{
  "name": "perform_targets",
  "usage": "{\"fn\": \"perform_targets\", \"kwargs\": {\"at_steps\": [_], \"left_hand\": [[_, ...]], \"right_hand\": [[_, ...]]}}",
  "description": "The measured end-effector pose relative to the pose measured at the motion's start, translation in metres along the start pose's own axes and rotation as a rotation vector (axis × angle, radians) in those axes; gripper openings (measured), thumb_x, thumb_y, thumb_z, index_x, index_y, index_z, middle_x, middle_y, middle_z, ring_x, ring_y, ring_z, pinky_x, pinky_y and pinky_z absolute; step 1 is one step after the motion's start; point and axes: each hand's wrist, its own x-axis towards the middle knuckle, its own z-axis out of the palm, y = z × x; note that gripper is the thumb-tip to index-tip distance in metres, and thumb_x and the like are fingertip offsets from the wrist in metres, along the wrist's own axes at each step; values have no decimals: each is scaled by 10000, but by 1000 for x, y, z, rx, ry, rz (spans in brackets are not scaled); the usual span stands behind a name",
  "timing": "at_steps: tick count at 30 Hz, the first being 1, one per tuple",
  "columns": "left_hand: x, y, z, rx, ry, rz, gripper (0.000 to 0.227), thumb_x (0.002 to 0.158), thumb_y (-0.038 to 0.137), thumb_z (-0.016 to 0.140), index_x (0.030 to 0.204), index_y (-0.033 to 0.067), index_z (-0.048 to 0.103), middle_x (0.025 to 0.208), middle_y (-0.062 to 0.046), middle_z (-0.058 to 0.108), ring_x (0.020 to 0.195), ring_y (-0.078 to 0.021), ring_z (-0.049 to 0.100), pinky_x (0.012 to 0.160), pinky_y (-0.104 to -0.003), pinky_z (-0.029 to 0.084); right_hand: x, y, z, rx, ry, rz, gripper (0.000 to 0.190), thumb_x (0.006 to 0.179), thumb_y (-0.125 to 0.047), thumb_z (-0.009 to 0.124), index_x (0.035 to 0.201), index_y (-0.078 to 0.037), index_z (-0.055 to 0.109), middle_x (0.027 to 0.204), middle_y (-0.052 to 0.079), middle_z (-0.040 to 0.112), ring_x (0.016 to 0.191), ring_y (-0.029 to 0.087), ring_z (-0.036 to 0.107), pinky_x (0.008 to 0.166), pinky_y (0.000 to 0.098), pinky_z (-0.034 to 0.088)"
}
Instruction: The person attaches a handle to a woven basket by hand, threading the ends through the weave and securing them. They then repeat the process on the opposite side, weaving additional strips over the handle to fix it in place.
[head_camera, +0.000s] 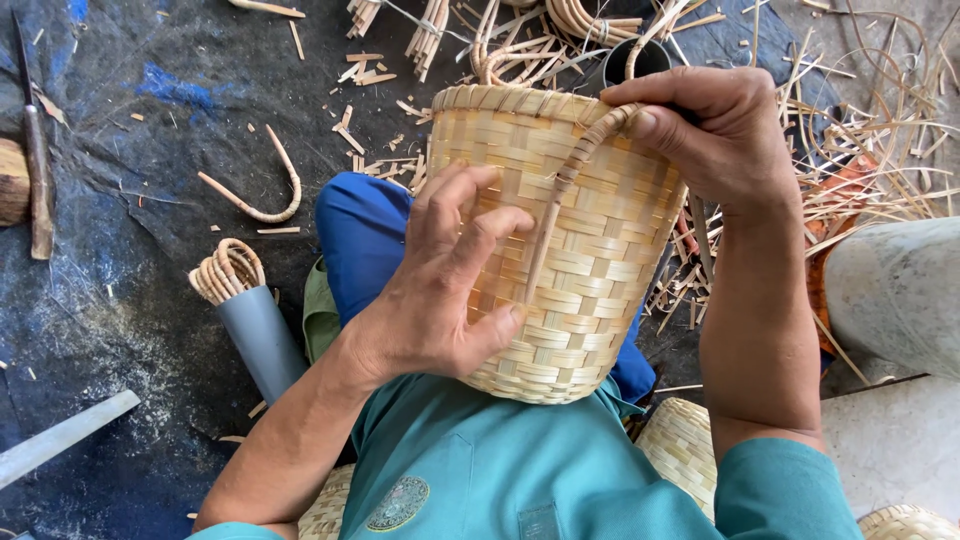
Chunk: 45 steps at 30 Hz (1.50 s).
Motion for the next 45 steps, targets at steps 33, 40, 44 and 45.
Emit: {"fn": "perform_targets", "kwargs": {"at_steps": [33, 40, 44, 45], "left_hand": [[28, -4, 12, 226, -37, -72, 840, 695, 825, 703, 1129, 120, 559, 1241, -129, 346, 1269, -333, 277, 1160, -575, 213], [30, 11, 14, 215, 0, -64, 857, 670, 788, 778, 1116, 94, 549, 1257, -148, 334, 1288, -353, 264, 1140, -588, 201], [31, 16, 15, 192, 28, -34, 854, 672, 749, 835, 1130, 88, 547, 1272, -156, 332, 1288, -361, 265, 1136, -580, 209], [31, 17, 16, 187, 37, -28, 844, 672, 733, 853, 1124, 89, 546, 1273, -158, 332, 1290, -365, 265, 1133, -579, 207]], "right_hand": [[9, 1, -24, 188, -95, 8, 313, 1028, -254, 733, 1221, -8, 747, 1048, 64, 779, 899, 89, 725, 796, 241, 598], [9, -43, -36, 6, 140, -82, 185, 1067, -139, 709, 1195, -6, 724, 991, 68, 740, 802, 53, 679, 684, 198, 560], [10, -59, -36, -232, 163, -90, 121, 1063, -65, 712, 1131, 33, 734, 835, 86, 677, 641, 75, 592, 550, 208, 458], [11, -60, -37, -247, 144, -96, 115, 1082, -59, 712, 1141, 38, 733, 835, 73, 664, 623, 67, 575, 530, 196, 429]]}}
